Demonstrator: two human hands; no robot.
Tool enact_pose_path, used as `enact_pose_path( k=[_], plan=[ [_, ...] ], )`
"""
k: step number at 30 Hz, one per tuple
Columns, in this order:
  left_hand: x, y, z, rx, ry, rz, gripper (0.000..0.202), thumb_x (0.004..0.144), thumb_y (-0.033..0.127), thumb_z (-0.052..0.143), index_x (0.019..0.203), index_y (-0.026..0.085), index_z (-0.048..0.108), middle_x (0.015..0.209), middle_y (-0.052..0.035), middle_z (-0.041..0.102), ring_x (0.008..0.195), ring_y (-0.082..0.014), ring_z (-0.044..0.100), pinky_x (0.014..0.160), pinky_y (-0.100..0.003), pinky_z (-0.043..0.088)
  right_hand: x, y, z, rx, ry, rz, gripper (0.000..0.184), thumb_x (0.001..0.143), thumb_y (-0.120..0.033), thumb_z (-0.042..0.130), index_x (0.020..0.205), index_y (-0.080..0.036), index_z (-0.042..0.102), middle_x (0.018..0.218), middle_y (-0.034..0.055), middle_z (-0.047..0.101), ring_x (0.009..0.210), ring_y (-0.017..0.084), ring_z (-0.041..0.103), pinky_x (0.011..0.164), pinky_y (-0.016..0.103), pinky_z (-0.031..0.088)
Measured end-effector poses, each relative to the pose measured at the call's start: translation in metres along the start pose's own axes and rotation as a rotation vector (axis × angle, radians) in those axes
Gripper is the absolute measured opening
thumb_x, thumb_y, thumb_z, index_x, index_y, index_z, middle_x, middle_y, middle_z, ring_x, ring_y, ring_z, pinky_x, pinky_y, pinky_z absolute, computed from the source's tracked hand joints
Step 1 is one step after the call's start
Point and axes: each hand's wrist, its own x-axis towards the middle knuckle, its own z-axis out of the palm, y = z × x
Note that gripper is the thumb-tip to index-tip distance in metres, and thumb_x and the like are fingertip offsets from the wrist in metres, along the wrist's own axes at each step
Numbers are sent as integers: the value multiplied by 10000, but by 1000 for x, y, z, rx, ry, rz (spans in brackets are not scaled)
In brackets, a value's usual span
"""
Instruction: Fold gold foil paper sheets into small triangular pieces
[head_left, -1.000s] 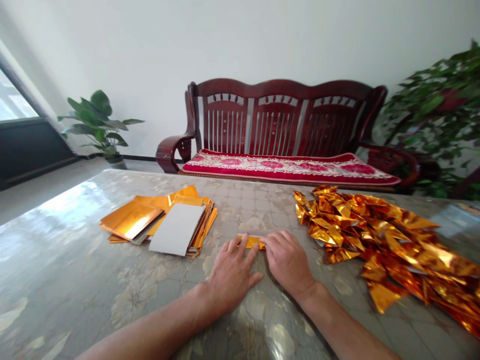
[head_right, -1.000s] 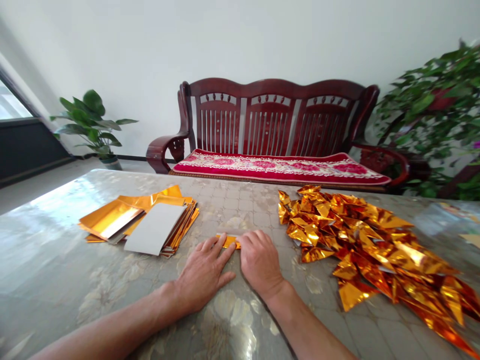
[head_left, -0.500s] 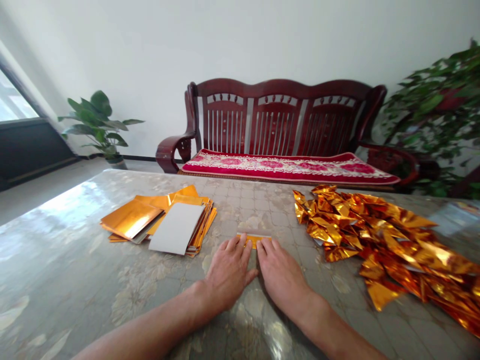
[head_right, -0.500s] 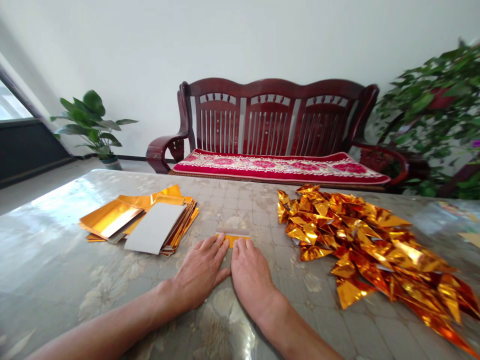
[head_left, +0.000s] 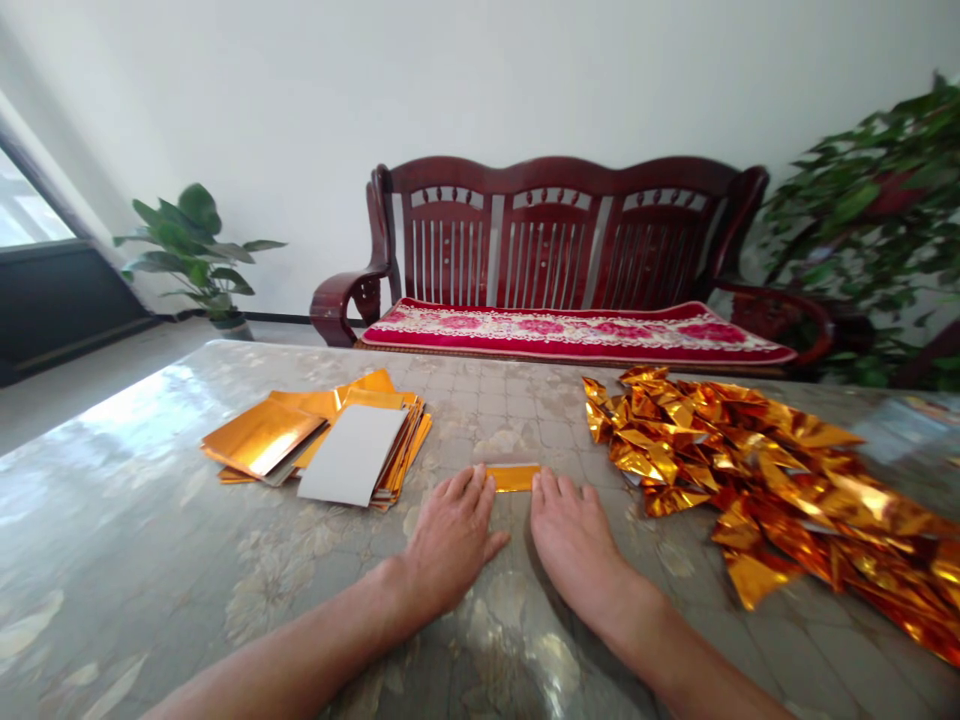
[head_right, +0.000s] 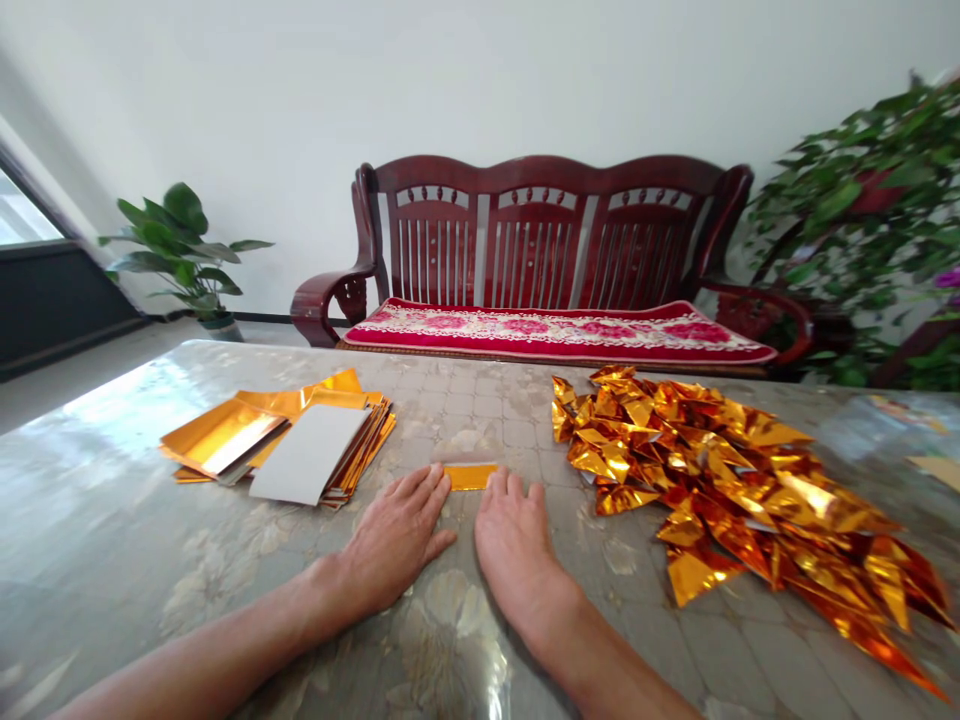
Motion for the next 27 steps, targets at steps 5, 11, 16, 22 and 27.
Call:
enact_pose_path(
  k=[5, 11, 16, 22, 27],
  plan=[
    [1, -1, -3, -20, -20, 62, 545, 936, 431, 517, 1369, 101, 496, 1448, -156, 499, 1316, -289, 463, 1072, -408, 406, 5, 8, 2, -42, -46, 1, 473, 825, 8, 418, 1238, -84, 630, 1276, 231, 614, 1016, 307, 618, 782, 453, 489],
    [0, 0, 0, -51, -18, 55, 563, 941, 436, 500, 1401, 112, 467, 1481, -151, 462, 1356, -293, 424, 1099, -425, 387, 7, 15, -4, 11, -39, -6, 448, 825, 15, 419, 1197, -77, 650, 1200, 238, 646, 1000, 323, 631, 767, 457, 493],
    [-2, -1, 7, -70, -2, 19, 649, 935, 520, 468, 1439, 115, 412, 1531, -156, 386, 1413, -298, 348, 1127, -438, 356, 9, 20, -3, 37, -19, 31, 384, 825, 6, 475, 1124, -108, 687, 1137, 209, 672, 982, 316, 631, 757, 407, 454],
    [3, -3, 2, -110, 7, 25, 518, 952, 430, 472, 1375, 131, 473, 1472, -126, 475, 1356, -267, 422, 1114, -399, 378, 13, 22, -5, 38, -44, 53, 319, 875, -27, 482, 1098, -117, 692, 1069, 167, 691, 956, 294, 628, 731, 374, 409],
    [10, -9, -2, -174, 30, 28, 339, 965, 222, 424, 1281, 180, 542, 1348, -81, 581, 1232, -225, 516, 1057, -380, 432, 13, 22, -6, 70, 64, 26, 214, 915, -100, 520, 1012, -170, 698, 988, 104, 693, 942, 270, 598, 750, 370, 376]
  ],
)
